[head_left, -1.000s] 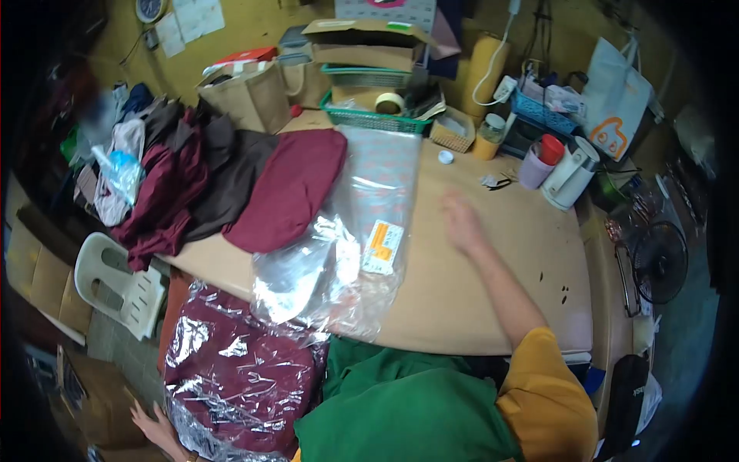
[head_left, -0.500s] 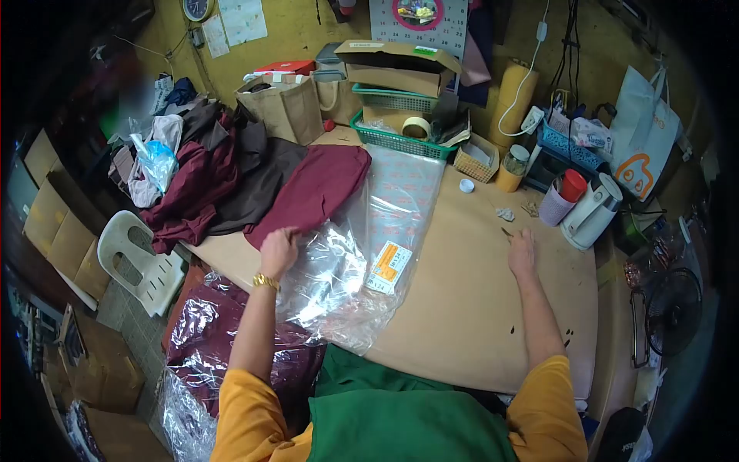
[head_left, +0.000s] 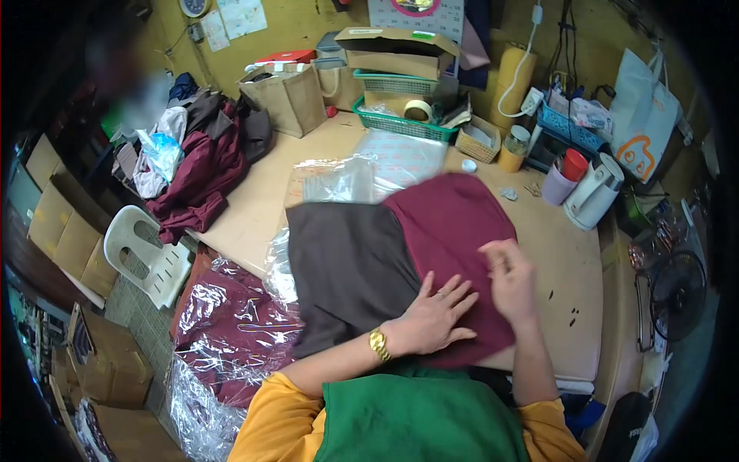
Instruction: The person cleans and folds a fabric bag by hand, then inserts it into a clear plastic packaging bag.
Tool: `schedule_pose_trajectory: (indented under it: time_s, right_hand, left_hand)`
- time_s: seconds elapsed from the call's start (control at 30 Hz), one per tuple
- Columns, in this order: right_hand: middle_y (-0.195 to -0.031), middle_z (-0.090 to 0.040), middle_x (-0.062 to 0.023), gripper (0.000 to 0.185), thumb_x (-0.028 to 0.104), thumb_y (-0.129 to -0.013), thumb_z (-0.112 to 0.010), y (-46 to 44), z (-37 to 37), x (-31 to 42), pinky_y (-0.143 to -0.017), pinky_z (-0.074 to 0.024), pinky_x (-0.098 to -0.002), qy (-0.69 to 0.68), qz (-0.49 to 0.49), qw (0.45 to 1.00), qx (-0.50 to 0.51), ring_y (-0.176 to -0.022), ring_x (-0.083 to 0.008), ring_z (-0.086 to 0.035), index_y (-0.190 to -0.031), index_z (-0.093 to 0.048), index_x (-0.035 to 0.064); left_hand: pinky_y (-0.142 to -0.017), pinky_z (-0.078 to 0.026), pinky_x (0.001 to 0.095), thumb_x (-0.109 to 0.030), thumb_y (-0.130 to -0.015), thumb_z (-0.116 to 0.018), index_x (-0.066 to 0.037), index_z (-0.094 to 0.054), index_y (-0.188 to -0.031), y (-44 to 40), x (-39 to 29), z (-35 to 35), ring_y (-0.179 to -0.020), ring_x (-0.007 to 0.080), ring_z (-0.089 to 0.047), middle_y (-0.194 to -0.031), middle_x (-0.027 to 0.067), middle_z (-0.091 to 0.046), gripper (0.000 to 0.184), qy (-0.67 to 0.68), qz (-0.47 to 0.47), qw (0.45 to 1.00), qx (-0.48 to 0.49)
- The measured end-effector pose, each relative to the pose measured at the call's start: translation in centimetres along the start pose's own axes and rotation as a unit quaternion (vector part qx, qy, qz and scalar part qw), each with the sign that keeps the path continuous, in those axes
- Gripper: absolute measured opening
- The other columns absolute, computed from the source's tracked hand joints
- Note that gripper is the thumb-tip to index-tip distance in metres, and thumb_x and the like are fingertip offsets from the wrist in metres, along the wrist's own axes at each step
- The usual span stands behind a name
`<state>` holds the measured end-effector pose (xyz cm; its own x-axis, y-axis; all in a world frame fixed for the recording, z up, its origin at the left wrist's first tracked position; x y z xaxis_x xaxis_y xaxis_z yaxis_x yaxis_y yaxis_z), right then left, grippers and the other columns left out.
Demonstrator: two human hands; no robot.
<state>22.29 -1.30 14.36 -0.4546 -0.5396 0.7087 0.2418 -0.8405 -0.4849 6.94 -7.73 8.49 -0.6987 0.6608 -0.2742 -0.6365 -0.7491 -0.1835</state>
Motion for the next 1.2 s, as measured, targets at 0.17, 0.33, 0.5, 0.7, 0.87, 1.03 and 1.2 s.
schedule_pose_trajectory:
  time_s: [0.17,0.33,0.5,0.7,0.87,1.03,1.2]
  right_hand:
    - [-0.138,-0.055,-0.0182,0.05,-0.007,-0.081,-0.051,8.7,-2.8,-6.7,-0.112,-0.0335,-0.052,0.28,0.04,0.95,0.13,-0.133,-0.039,-0.047,-0.127,-0.062,0.0083]
    - [-0.146,-0.049,-0.0167,0.058,-0.008,-0.078,-0.05,10.6,1.7,-10.3,-0.117,-0.0236,-0.0522,0.236,-0.007,0.952,0.195,-0.14,-0.0358,-0.04,-0.132,-0.059,0.0085]
    - [-0.146,-0.05,-0.014,0.056,-0.009,-0.08,-0.05,10.0,4.3,-12.8,-0.118,-0.0243,-0.0509,0.256,-0.016,0.949,0.182,-0.14,-0.0341,-0.04,-0.131,-0.061,0.0105]
    - [-0.129,-0.062,-0.0155,0.033,-0.009,-0.084,-0.054,6.1,7.2,-13.2,-0.099,-0.0486,-0.0419,0.327,-0.119,0.923,0.163,-0.118,-0.0344,-0.059,-0.11,-0.069,0.0044]
    - [-0.13,-0.058,-0.0156,0.031,-0.009,-0.086,-0.056,2.3,1.2,-5.9,-0.09,-0.0525,-0.0374,0.109,-0.062,0.982,0.139,-0.109,-0.034,-0.064,-0.112,-0.066,0.0033]
    - [-0.146,-0.048,-0.0166,0.05,-0.013,-0.082,-0.052,-0.1,-8.3,-3.7,-0.091,-0.0517,-0.0356,0.096,0.058,0.981,0.159,-0.113,-0.0333,-0.063,-0.126,-0.063,0.0092]
    - [-0.142,-0.052,-0.0159,0.059,-0.01,-0.072,-0.053,1.6,-13.4,-7.2,-0.089,-0.0523,-0.0399,0.219,0.112,0.953,0.175,-0.105,-0.0316,-0.065,-0.126,-0.063,0.0129]
  left_hand:
    - [-0.113,-0.023,0.0608,-0.054,-0.096,-0.05,-0.009,-0.042,-0.147,6.6,2.3,-1.3,-0.144,0.034,-0.033,-0.151,0.0145,-0.042,0.068,-0.038,0.1,0.991,0.082]
    - [-0.094,-0.049,0.044,-0.034,-0.093,-0.064,-0.002,-0.064,-0.122,10.4,9.8,5.3,-0.109,0.0416,-0.061,-0.117,0.0211,-0.066,0.043,0.205,0.3,0.931,-0.03]
    - [-0.087,-0.049,0.0479,-0.027,-0.089,-0.069,-0.001,-0.066,-0.114,11.7,17.5,2.6,-0.097,0.0406,-0.063,-0.103,0.0239,-0.066,0.036,0.063,0.357,0.907,-0.212]
    - [-0.11,-0.023,0.0628,-0.023,-0.088,-0.068,-0.012,-0.058,-0.131,18.3,12.4,6.1,-0.125,0.0347,-0.051,-0.132,0.0166,-0.056,0.045,-0.153,0.416,0.846,-0.295]
    - [-0.11,-0.009,0.0741,-0.046,-0.098,-0.048,-0.024,-0.03,-0.155,36.0,13.8,0.7,-0.15,0.0341,-0.015,-0.162,0.0119,-0.022,0.064,-0.239,0.761,0.588,-0.135]
    - [-0.108,-0.014,0.0755,-0.06,-0.093,-0.045,-0.027,-0.016,-0.159,47.1,13.5,-8.2,-0.151,0.0353,-0.013,-0.165,0.0088,-0.012,0.079,-0.243,0.806,0.54,-0.005]
    - [-0.112,-0.013,0.0707,-0.052,-0.093,-0.046,-0.026,-0.01,-0.159,55.6,14.8,-18.1,-0.151,0.0369,-0.013,-0.166,0.0112,-0.007,0.08,-0.492,0.734,0.427,0.191]
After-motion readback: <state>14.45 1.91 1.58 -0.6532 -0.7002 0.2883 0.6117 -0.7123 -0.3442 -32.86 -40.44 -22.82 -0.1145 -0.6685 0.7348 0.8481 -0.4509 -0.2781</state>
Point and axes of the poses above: each hand's wrist, its own y-axis away from the middle knuckle, its own z-axis out of the back of the hand, x = y × z, the point moved 3 cm from there along -y, towards the middle knuckle
